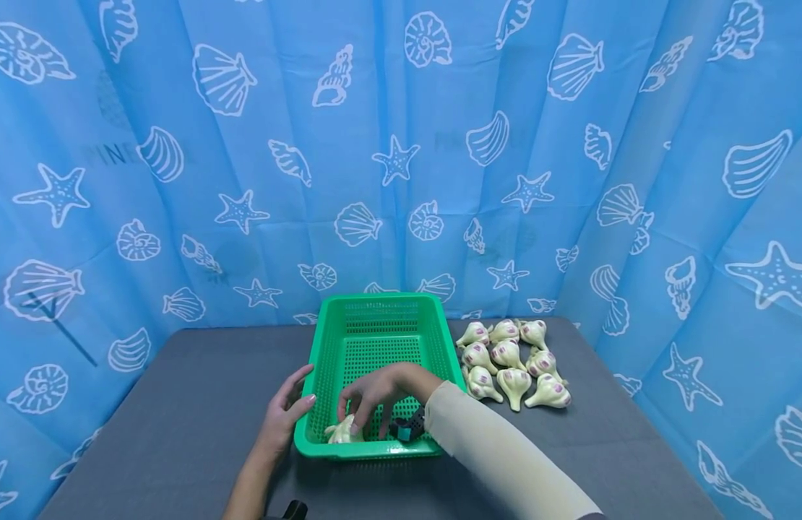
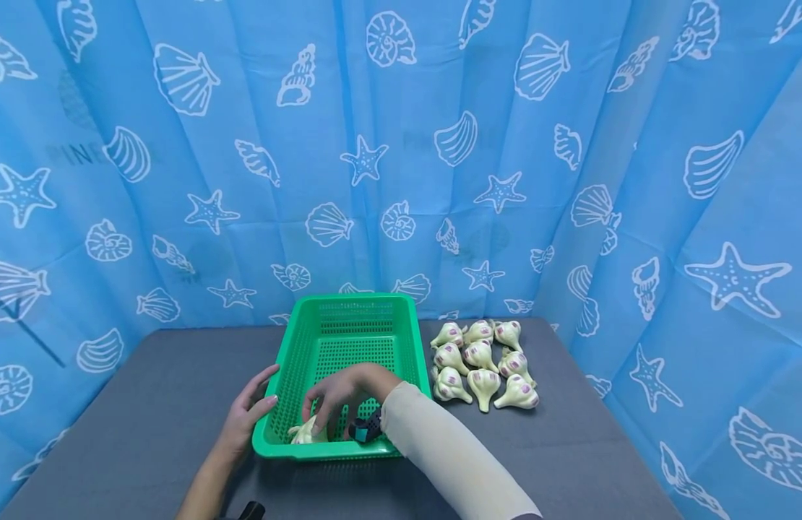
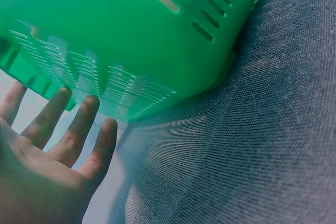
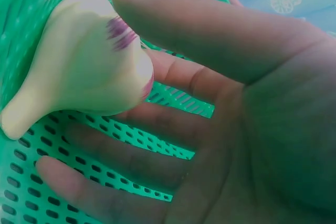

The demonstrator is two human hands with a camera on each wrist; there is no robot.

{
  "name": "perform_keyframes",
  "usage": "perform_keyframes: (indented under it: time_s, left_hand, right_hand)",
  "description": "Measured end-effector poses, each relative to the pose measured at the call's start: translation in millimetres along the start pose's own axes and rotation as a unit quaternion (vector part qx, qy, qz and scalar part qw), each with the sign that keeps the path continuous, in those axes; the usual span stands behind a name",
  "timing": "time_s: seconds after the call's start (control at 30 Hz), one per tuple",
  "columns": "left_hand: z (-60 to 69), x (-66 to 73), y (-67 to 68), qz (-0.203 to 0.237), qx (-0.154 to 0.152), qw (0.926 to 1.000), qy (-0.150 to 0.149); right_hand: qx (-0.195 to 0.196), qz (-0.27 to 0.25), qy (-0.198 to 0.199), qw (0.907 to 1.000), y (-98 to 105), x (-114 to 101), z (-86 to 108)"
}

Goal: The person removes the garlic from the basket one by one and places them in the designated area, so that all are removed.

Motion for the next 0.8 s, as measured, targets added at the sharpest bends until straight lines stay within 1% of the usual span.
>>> perform_keyframes:
  time_s: [0.23, 0.5, 0.6, 0.7, 0.8]
  left_hand:
    - [-1.2, -1.5, 2.3, -0.004, 0.006, 1.0000, 0.004]
    - [0.1, -0.2, 0.9, -0.011, 0.005, 0.9999, 0.003]
    - [0.4, 0.6, 0.2, -0.012, 0.004, 0.9999, 0.000]
    - [0.9, 0.5, 0.4, -0.016, 0.006, 0.9998, 0.005]
    - [1.4, -0.3, 1.1, -0.019, 0.010, 0.9997, 0.013]
  right_hand:
    - [-0.004, 0.001, -0.001, 1.0000, -2.9, -5.5, 3.0]
    - [-0.012, 0.011, -0.010, 0.9998, -4.4, -3.6, 4.2]
    - [-0.023, 0.025, -0.005, 0.9994, -6.7, -5.3, 5.3]
    - [-0.029, 0.036, 0.002, 0.9989, -7.9, -7.7, 7.0]
    - [-0.032, 0.036, 0.008, 0.9988, -7.8, -8.6, 8.8]
Point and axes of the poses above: each hand's wrist, its own z-axis away from the middle knuckle, its own y-axis out of the back of the hand, x = y × z, the point moved 9 cm from there along -z, towards the middle knuckle
